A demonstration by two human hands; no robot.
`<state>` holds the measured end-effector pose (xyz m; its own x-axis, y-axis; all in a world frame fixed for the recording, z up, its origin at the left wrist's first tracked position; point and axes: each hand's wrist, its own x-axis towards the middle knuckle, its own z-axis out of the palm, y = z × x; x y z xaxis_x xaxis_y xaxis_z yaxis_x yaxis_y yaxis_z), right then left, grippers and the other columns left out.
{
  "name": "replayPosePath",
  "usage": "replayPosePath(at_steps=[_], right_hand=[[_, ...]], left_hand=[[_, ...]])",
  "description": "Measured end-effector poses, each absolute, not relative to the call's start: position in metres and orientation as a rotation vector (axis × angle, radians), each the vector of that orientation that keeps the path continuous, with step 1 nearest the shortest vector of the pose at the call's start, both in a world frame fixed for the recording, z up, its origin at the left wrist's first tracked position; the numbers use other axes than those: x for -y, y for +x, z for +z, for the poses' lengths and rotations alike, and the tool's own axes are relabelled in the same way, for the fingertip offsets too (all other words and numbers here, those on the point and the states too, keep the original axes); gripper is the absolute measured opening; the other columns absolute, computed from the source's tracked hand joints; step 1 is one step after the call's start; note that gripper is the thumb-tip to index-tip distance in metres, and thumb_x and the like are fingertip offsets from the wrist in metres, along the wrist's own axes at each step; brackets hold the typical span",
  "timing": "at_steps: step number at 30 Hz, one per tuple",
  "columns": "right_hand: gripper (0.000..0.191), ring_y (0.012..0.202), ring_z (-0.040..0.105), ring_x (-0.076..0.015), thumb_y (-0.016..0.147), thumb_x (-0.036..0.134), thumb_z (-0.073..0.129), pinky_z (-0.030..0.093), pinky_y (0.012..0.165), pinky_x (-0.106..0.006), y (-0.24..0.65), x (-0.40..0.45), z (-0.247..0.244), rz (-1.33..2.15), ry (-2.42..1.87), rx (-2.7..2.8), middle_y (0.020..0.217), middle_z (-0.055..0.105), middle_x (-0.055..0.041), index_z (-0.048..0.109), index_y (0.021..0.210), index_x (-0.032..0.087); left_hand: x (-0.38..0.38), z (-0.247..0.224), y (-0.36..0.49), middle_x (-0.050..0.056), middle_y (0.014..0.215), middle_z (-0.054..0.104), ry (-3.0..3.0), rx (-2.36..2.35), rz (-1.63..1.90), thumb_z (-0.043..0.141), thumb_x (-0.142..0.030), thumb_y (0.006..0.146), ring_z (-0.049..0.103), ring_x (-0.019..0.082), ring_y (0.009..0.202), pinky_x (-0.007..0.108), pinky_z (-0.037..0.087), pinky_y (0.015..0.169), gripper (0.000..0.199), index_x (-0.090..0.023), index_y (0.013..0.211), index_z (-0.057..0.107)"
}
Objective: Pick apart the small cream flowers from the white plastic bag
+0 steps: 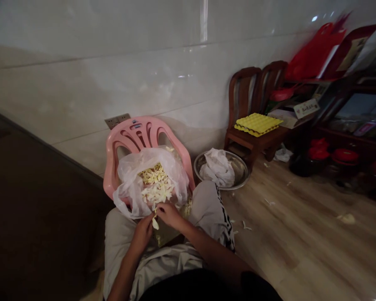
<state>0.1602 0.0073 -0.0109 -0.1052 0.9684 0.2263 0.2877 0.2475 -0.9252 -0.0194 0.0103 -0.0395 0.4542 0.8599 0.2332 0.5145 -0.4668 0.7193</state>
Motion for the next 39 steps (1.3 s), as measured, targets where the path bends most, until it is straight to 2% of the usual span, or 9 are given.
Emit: replayPosePath(at_steps=[4, 8, 11, 13, 19, 25, 31, 36, 39], right_hand=[[0.024, 0.063, 0.041, -0.0103, 0.083, 0.013, 0.048, 0.032, 0.062, -0.021, 0.153, -0.008, -0.01, 1.101, -1.13, 1.511, 0.061, 0.044, 0.0051, 0.047, 0.06, 0.018], [0.022, 0.051, 0.036, -0.009, 0.084, 0.018, 0.051, 0.028, 0.052, -0.021, 0.151, -0.004, -0.008, 1.43, -1.126, 1.425, 0.052, 0.04, 0.0068, 0.051, 0.062, 0.019], [0.022, 0.044, 0.031, -0.0076, 0.085, 0.025, 0.053, 0.023, 0.045, -0.021, 0.153, -0.003, -0.009, 1.711, -1.096, 1.318, 0.049, 0.039, 0.0081, 0.051, 0.064, 0.019], [0.023, 0.043, 0.032, -0.0071, 0.085, 0.027, 0.055, 0.023, 0.043, -0.021, 0.155, -0.004, -0.01, 1.768, -1.102, 1.308, 0.049, 0.039, 0.008, 0.05, 0.063, 0.019], [0.03, 0.048, 0.037, -0.0071, 0.089, 0.033, 0.055, 0.025, 0.045, -0.019, 0.157, -0.009, -0.012, 1.472, -1.217, 1.533, 0.05, 0.041, 0.007, 0.055, 0.063, 0.018], [0.022, 0.064, 0.045, -0.0101, 0.086, 0.023, 0.054, 0.033, 0.058, -0.02, 0.156, -0.015, -0.015, 1.117, -1.224, 1.531, 0.062, 0.053, 0.0037, 0.059, 0.066, 0.015], [0.022, 0.065, 0.045, -0.0109, 0.087, 0.017, 0.048, 0.034, 0.063, -0.021, 0.16, -0.018, -0.018, 0.975, -1.211, 1.544, 0.065, 0.052, 0.0034, 0.057, 0.068, 0.016], [0.023, 0.071, 0.049, -0.0123, 0.093, 0.025, 0.047, 0.036, 0.067, -0.022, 0.162, -0.017, -0.013, 0.954, -1.14, 1.594, 0.071, 0.055, 0.0021, 0.06, 0.075, 0.017], [0.024, 0.069, 0.05, -0.0123, 0.095, 0.029, 0.047, 0.036, 0.065, -0.022, 0.164, -0.015, -0.008, 0.977, -1.159, 1.57, 0.069, 0.054, 0.0024, 0.06, 0.077, 0.017]], left_hand=[[-0.012, -0.042, -0.023, 0.01, 0.115, 0.076, 2.173, -1.206, 0.779, 0.046, -0.012, 0.079, 0.072, 0.027, 0.1, 0.04, 0.054, 0.09, 0.053, -0.023, 0.125, 0.068], [-0.012, -0.04, -0.024, 0.012, 0.112, 0.076, 2.116, -1.314, 0.759, 0.051, -0.01, 0.073, 0.072, 0.031, 0.097, 0.043, 0.054, 0.088, 0.055, -0.024, 0.123, 0.07], [-0.011, -0.038, -0.024, 0.011, 0.11, 0.077, 2.065, -1.301, 0.786, 0.05, -0.012, 0.074, 0.072, 0.03, 0.097, 0.042, 0.054, 0.087, 0.051, -0.022, 0.119, 0.072], [-0.01, -0.037, -0.025, 0.011, 0.105, 0.078, 2.044, -1.31, 0.825, 0.047, -0.014, 0.077, 0.072, 0.029, 0.093, 0.041, 0.055, 0.085, 0.047, -0.02, 0.116, 0.072], [-0.013, -0.044, -0.027, 0.012, 0.113, 0.076, 2.09, -1.295, 0.999, 0.045, -0.017, 0.08, 0.071, 0.027, 0.104, 0.043, 0.053, 0.094, 0.043, -0.017, 0.113, 0.072], [-0.015, -0.045, -0.023, 0.012, 0.112, 0.077, 2.091, -1.284, 1.002, 0.043, -0.019, 0.082, 0.071, 0.026, 0.104, 0.042, 0.054, 0.094, 0.044, -0.017, 0.114, 0.072], [-0.01, -0.037, -0.017, 0.011, 0.112, 0.077, 2.01, -1.21, 0.913, 0.043, -0.023, 0.083, 0.072, 0.025, 0.101, 0.038, 0.055, 0.09, 0.045, -0.017, 0.119, 0.07], [-0.008, -0.031, -0.017, 0.011, 0.106, 0.077, 1.971, -1.245, 0.935, 0.045, -0.022, 0.083, 0.072, 0.025, 0.098, 0.037, 0.055, 0.088, 0.042, -0.017, 0.115, 0.071], [-0.008, -0.032, -0.019, 0.011, 0.109, 0.076, 2.019, -1.27, 0.925, 0.043, -0.019, 0.083, 0.071, 0.025, 0.1, 0.038, 0.054, 0.09, 0.044, -0.017, 0.119, 0.069]])
